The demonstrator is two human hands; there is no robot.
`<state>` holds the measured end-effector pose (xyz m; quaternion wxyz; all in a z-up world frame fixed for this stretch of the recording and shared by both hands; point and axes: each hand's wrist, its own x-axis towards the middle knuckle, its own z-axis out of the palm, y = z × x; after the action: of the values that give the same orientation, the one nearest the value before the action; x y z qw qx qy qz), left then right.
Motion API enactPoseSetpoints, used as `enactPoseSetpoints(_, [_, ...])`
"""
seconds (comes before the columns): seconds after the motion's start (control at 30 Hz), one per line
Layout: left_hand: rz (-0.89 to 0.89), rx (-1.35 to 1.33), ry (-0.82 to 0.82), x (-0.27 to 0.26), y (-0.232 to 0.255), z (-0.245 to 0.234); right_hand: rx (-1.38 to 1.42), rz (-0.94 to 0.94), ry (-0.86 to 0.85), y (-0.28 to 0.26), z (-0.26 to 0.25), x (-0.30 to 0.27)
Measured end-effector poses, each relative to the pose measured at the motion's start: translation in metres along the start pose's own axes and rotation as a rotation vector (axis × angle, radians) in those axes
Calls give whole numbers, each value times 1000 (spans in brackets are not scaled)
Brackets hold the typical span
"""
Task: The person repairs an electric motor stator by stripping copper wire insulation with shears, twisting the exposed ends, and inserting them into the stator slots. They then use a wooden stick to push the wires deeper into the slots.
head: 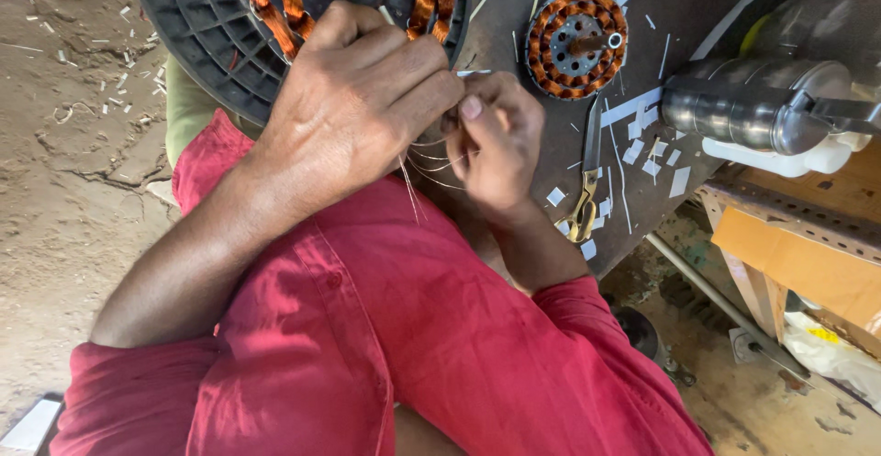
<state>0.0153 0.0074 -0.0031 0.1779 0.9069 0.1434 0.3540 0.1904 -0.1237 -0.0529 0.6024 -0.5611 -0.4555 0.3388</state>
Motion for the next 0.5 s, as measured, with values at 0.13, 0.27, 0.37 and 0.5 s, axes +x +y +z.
enactPoseSetpoints(0.13, [-13, 1, -5, -1, 1, 0, 545, 453, -25, -1, -4, -9])
enactPoseSetpoints(0.27, [-3, 4, 0, 0, 0, -1, -238, -140, 81, 4, -5, -7])
enactPoseSetpoints(0.37, [-5, 15, -8, -1, -1, 0, -739, -608, 105, 5, -5, -3])
enactPoseSetpoints(0.5, [-1, 9, 3, 0, 0, 1, -853, -805, 109, 7, -7, 7])
